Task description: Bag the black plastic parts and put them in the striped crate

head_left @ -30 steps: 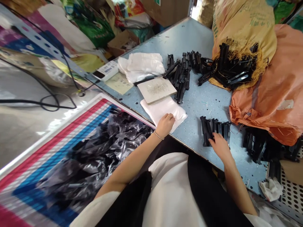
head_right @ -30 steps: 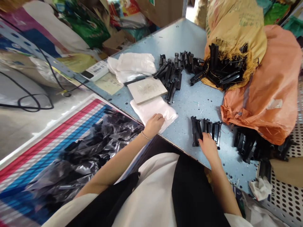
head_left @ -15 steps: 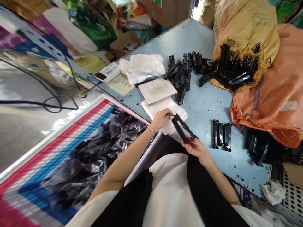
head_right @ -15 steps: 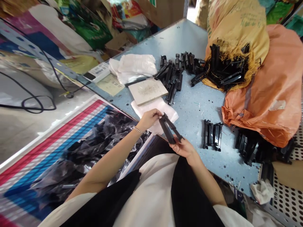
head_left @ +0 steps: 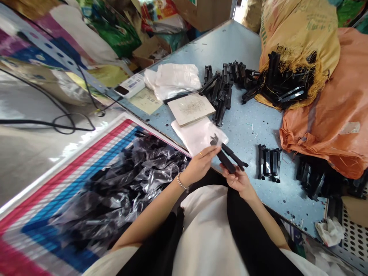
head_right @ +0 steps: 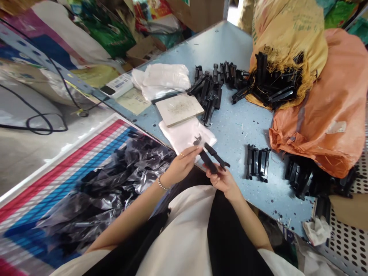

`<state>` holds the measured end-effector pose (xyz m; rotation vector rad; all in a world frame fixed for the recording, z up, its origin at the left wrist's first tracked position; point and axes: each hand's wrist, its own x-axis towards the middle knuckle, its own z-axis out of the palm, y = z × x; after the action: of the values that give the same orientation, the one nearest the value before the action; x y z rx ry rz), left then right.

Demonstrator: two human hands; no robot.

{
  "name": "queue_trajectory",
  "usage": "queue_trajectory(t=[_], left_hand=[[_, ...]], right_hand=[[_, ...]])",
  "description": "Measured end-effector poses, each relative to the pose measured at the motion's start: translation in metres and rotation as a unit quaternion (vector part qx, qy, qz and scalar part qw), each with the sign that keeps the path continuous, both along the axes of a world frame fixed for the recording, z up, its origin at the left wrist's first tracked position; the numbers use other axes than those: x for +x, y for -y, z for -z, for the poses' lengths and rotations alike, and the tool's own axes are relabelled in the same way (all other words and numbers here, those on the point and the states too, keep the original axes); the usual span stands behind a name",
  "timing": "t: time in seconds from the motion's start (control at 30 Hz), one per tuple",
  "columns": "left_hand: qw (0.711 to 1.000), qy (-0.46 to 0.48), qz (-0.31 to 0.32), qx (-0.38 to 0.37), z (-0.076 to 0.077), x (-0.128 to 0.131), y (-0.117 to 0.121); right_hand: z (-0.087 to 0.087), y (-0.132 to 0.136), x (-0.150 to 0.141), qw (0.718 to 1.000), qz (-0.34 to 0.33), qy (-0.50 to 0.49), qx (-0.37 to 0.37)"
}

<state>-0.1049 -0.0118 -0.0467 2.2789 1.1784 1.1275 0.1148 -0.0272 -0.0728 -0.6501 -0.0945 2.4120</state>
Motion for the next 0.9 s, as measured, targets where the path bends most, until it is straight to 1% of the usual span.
queue_trajectory(t=[0.1, 0.17, 0.2, 0.27, 0.3, 0.33, 0.37, 0.43, 0.47, 0.5, 0.53, 0.57, 0.6, 0.63, 0.67, 0.7, 0.73, 0.77, 0.8, 0.83, 0.87, 0.9], left_hand=[[0.998, 0.019, -0.054, 0.017, 0.001, -0.004, -0.001], [0.998, 0.010, -0.046, 0.035, -0.001, -0.002, 0.002], [0.999, 0.002, -0.028, 0.043, -0.003, 0.001, 0.005], [0.999, -0.012, 0.017, 0.049, -0.009, 0.007, 0.013], [0.998, -0.021, 0.039, 0.048, -0.013, 0.010, 0.018], [0.997, -0.031, 0.058, 0.047, -0.016, 0.012, 0.021], [0.995, -0.044, 0.075, 0.046, -0.020, 0.015, 0.025], [0.991, -0.074, 0.102, 0.048, -0.026, 0.016, 0.031], [0.989, -0.090, 0.110, 0.048, -0.029, 0.015, 0.035], [0.987, -0.106, 0.110, 0.044, -0.032, 0.011, 0.040], [0.987, -0.122, 0.103, 0.033, -0.033, 0.004, 0.045], [0.986, -0.143, 0.089, 0.013, -0.034, -0.006, 0.050], [0.984, -0.166, 0.067, -0.019, -0.033, -0.019, 0.055], [0.978, -0.195, 0.043, -0.065, -0.031, -0.035, 0.060], [0.966, -0.230, 0.020, -0.120, -0.026, -0.051, 0.064], [0.946, -0.269, -0.001, -0.179, -0.021, -0.068, 0.067], [0.920, -0.311, -0.026, -0.236, -0.014, -0.083, 0.067], [0.893, -0.347, -0.054, -0.283, -0.007, -0.095, 0.066], [0.871, -0.370, -0.082, -0.314, 0.000, -0.103, 0.064], [0.862, -0.375, -0.107, -0.325, 0.005, -0.105, 0.060], [0.870, -0.359, -0.123, -0.315, 0.008, -0.102, 0.054], [0.891, -0.324, -0.130, -0.289, 0.010, -0.093, 0.046]], right_hand=[[-0.005, 0.006, -0.002, 0.999, -0.007, -0.045, 0.003], [-0.007, 0.005, -0.006, 0.999, -0.018, -0.037, 0.015], [-0.008, 0.004, -0.009, 0.999, -0.023, -0.015, 0.028], [-0.010, 0.000, -0.015, 0.994, -0.010, 0.071, 0.077], [-0.012, -0.001, -0.018, 0.984, 0.002, 0.133, 0.115], [-0.016, -0.001, -0.020, 0.965, 0.016, 0.208, 0.161], [-0.019, -0.001, -0.022, 0.932, 0.027, 0.291, 0.213], [-0.029, 0.003, -0.024, 0.841, 0.025, 0.433, 0.322], [-0.034, 0.006, -0.023, 0.798, 0.007, 0.475, 0.372], [-0.040, 0.007, -0.021, 0.766, -0.021, 0.490, 0.415], [-0.046, 0.009, -0.016, 0.746, -0.057, 0.487, 0.450], [-0.052, 0.008, -0.009, 0.733, -0.088, 0.480, 0.474], [-0.057, 0.007, 0.001, 0.716, -0.106, 0.487, 0.488], [-0.062, 0.004, 0.015, 0.690, -0.109, 0.519, 0.493], [-0.066, 0.000, 0.030, 0.647, -0.101, 0.578, 0.487], [-0.070, -0.004, 0.047, 0.585, -0.091, 0.655, 0.468], [-0.072, -0.008, 0.064, 0.512, -0.087, 0.735, 0.436], [-0.073, -0.011, 0.079, 0.436, -0.102, 0.802, 0.395], [-0.073, -0.014, 0.093, 0.369, -0.132, 0.849, 0.354], [-0.073, -0.016, 0.102, 0.316, -0.172, 0.877, 0.319], [-0.073, -0.017, 0.108, 0.278, -0.212, 0.889, 0.294], [-0.072, -0.017, 0.111, 0.255, -0.246, 0.892, 0.281]])
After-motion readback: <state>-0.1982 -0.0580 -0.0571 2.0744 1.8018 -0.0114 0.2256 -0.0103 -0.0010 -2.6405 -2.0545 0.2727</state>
